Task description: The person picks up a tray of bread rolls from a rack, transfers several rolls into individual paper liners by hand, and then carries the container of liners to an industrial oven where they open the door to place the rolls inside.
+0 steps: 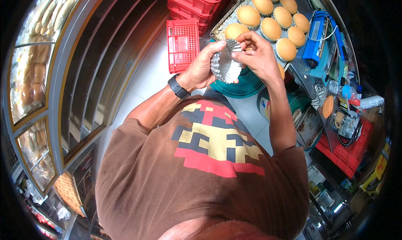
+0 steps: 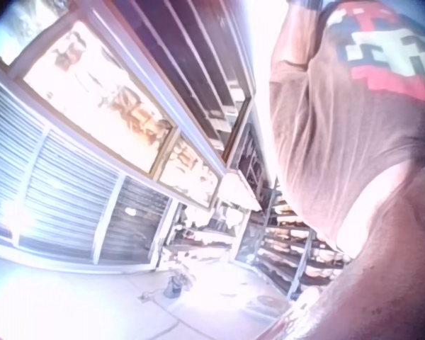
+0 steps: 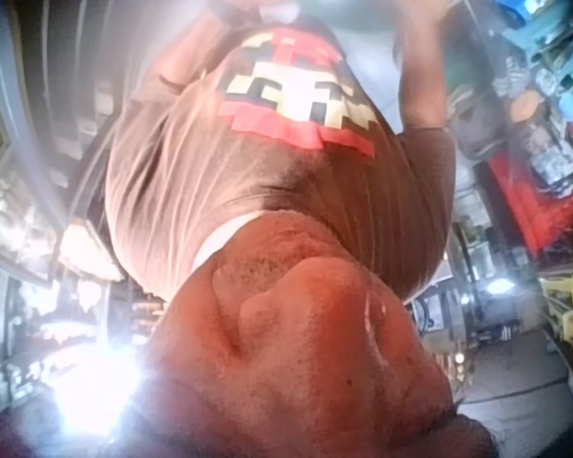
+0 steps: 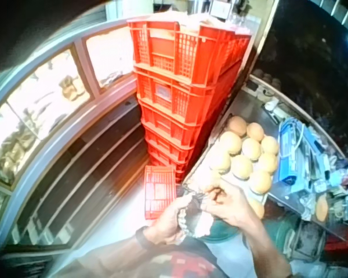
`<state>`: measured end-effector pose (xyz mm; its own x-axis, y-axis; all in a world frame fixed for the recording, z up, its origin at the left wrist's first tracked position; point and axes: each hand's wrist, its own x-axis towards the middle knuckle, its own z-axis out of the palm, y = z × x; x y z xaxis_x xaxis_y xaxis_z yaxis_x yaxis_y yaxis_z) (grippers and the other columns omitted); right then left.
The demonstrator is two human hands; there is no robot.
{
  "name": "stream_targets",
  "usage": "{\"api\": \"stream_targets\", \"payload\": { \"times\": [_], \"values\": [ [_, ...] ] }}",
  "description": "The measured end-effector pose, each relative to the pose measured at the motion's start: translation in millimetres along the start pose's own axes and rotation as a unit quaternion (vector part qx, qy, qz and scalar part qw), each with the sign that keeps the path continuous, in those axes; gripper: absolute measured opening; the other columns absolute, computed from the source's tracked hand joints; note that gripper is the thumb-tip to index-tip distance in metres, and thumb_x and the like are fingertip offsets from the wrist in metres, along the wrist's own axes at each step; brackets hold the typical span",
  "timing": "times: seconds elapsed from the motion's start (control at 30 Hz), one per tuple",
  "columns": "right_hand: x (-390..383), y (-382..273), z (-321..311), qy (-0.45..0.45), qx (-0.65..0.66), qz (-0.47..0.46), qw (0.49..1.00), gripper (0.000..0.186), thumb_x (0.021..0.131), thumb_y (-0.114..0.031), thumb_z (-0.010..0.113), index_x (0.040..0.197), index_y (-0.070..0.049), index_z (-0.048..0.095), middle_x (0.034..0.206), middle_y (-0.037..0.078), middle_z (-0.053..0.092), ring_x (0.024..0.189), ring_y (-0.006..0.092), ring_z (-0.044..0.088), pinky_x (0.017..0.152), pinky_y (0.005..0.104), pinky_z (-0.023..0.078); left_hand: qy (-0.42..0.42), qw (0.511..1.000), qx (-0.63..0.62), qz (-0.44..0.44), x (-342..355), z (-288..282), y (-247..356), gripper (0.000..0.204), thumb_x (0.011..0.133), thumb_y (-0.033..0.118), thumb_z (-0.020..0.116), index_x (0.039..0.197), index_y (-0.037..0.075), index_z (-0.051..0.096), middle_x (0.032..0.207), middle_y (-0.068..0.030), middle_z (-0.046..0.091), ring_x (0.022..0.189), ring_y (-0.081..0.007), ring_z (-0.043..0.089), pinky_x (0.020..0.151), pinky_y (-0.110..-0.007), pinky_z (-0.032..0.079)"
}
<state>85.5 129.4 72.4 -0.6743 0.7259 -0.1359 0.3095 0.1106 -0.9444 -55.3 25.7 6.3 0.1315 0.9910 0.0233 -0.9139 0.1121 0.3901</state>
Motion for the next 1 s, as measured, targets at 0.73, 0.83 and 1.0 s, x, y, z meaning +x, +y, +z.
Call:
{"api": "stream_targets", "payload": {
  "times": [0.73,0.83,1.0],
  "values": [
    [-2.2,95.9,-167.3,0.238,-0.509,-0.121,0.818,0.079,0.071,-0.031,0.082,0.139,-0.008,0.049,0.138,0.019,0.052,0.128,0.0387,0.047,0.102,0.0465,0.045,0.057,0.987,0.117,0.091,-3.4,11.9,-32.6,0.073,0.088,0.051,0.064,0.142,0.011,0.037,0.133,-0.0184,0.05,0.123,-0.0378,0.055,0.092,-0.058,0.054],
    [14.7,101.0,-172.8,0.215,-0.569,-0.037,0.793,0.085,0.066,-0.031,0.085,0.139,-0.008,0.048,0.133,0.016,0.056,0.122,0.033,0.053,0.1,0.045,0.048,0.057,0.985,0.134,0.094,7.7,24.7,-51.3,0.07,0.088,0.046,0.066,0.141,0.012,0.037,0.135,-0.0176,0.048,0.121,-0.0359,0.055,0.088,-0.056,0.056],
    [7.7,99.2,-206.3,0.143,0.069,0.089,0.983,0.069,0.078,-0.022,0.079,0.137,-0.001,0.049,0.114,0.012,0.067,0.098,0.0185,0.067,0.089,0.0312,0.053,0.085,0.979,0.17,0.072,27.2,30.9,-63.9,0.062,0.093,0.043,0.06,0.141,0.011,0.039,0.137,-0.0185,0.049,0.121,-0.0367,0.056,0.09,-0.056,0.055]
  ]
}}
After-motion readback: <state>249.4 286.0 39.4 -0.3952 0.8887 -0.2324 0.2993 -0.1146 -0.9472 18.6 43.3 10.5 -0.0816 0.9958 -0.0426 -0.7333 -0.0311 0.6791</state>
